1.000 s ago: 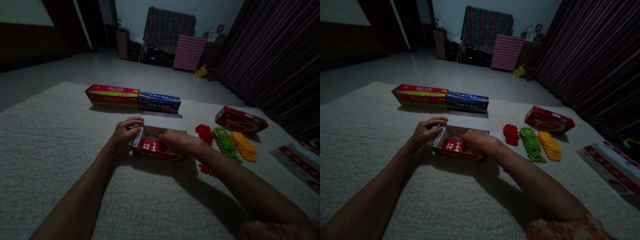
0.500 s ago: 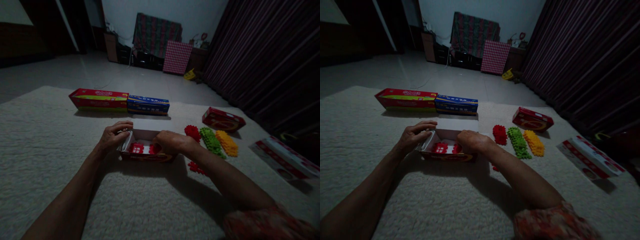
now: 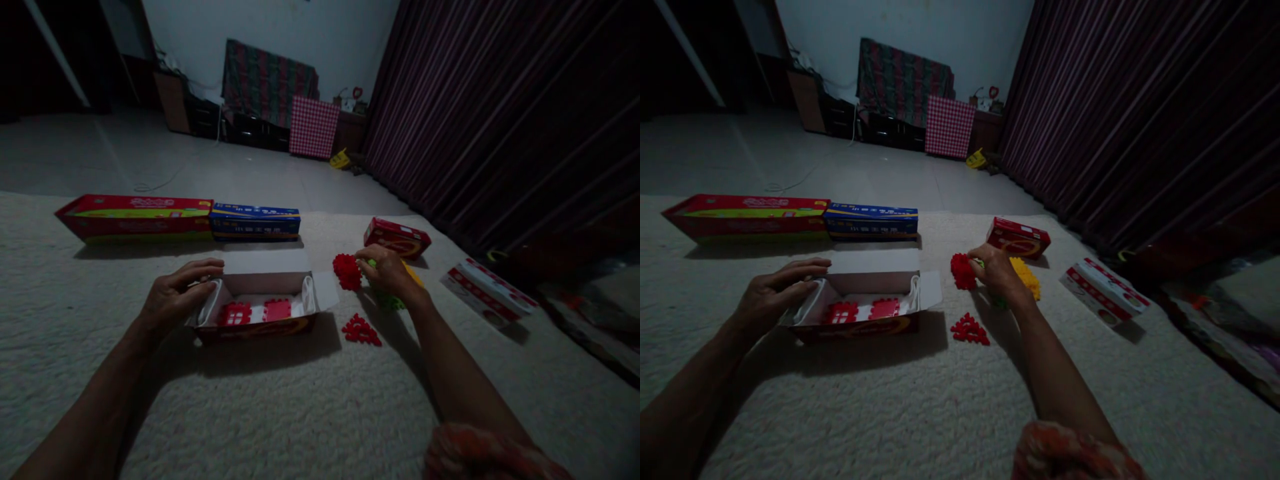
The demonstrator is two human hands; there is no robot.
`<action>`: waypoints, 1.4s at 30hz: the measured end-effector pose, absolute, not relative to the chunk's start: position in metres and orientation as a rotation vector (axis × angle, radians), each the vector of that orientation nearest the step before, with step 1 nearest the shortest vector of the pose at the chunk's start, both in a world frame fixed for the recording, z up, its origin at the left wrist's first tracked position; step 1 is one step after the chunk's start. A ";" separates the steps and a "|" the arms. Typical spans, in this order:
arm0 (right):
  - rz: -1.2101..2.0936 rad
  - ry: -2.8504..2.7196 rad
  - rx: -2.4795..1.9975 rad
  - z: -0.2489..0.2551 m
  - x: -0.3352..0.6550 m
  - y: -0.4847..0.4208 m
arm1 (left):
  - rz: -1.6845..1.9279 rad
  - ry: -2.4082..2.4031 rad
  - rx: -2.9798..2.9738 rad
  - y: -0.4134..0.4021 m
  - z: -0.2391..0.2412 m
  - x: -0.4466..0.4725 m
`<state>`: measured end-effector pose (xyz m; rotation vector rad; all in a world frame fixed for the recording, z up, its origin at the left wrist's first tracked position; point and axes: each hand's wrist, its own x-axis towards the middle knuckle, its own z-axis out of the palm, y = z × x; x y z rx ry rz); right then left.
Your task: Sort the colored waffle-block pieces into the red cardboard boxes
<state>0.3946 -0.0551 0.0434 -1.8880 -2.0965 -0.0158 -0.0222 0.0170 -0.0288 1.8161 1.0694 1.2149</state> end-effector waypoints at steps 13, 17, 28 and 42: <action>-0.240 -2.180 -1.915 -0.014 0.418 -0.049 | 1.213 1.071 1.853 0.015 -0.025 -0.022; -0.237 -2.162 -1.925 -0.020 0.420 -0.046 | 1.223 1.076 1.845 0.015 -0.025 -0.020; -0.222 -2.084 -2.160 -0.011 0.406 -0.052 | 1.212 1.084 1.822 0.014 -0.022 -0.019; 0.287 -2.172 -1.838 0.022 0.403 -0.066 | 1.212 1.102 1.826 0.015 -0.027 -0.022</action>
